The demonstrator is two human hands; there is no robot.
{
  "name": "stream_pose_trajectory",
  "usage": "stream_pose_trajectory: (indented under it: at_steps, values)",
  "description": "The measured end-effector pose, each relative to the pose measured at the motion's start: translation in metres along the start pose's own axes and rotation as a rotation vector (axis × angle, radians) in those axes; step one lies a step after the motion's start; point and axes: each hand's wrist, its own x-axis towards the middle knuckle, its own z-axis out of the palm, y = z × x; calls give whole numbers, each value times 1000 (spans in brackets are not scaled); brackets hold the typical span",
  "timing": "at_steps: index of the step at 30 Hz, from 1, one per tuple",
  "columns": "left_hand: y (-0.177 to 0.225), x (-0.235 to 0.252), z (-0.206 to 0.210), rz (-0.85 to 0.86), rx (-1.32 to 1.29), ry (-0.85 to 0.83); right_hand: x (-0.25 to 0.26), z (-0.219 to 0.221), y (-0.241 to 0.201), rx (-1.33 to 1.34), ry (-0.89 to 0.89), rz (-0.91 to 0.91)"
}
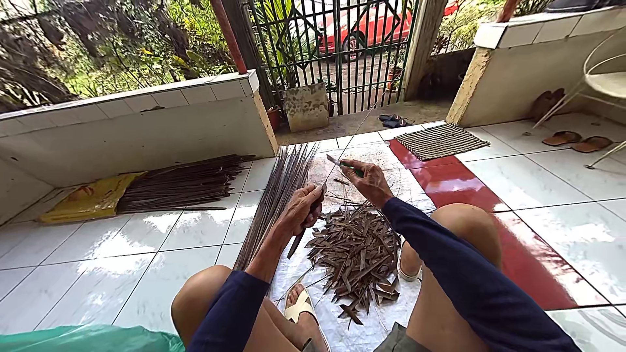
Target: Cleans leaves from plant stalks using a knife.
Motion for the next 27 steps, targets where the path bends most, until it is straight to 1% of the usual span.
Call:
stream_pose_trajectory:
  at_steps: [1, 3, 6, 8, 9, 10, 14, 16, 20, 24, 27]
  values:
    - [1, -2, -2, 5, 27, 10, -2, 5, -2, 4, -7, -16]
    - [3, 0, 1, 21, 70, 13, -1, 4, -1, -31, 29, 17]
    - [3, 2, 7, 37, 63, -6, 6, -12, 6, -38, 198, 117]
    - [4, 0, 6, 49, 45, 8, 8, -18, 5, 1, 248, 146]
    - [4, 0, 6, 57, 40, 17, 7, -17, 3, 44, 236, 148]
    - [5, 1, 7, 66, 38, 25, 4, -15, -1, 94, 182, 148]
    - [3, 5, 12, 148, 120, 51, -8, 8, -14, 230, -112, 55]
    - [0, 8, 16, 183, 186, 58, -12, 20, -14, 273, -157, 23]
    - [-6, 12, 23, 165, 184, 36, -12, 24, -11, 247, -105, 83]
    - [-8, 7, 14, 62, 201, -17, -2, 10, -8, 225, 20, 125]
    - [-10, 3, 3, 64, 211, -16, 1, 6, -4, 215, 73, 130]
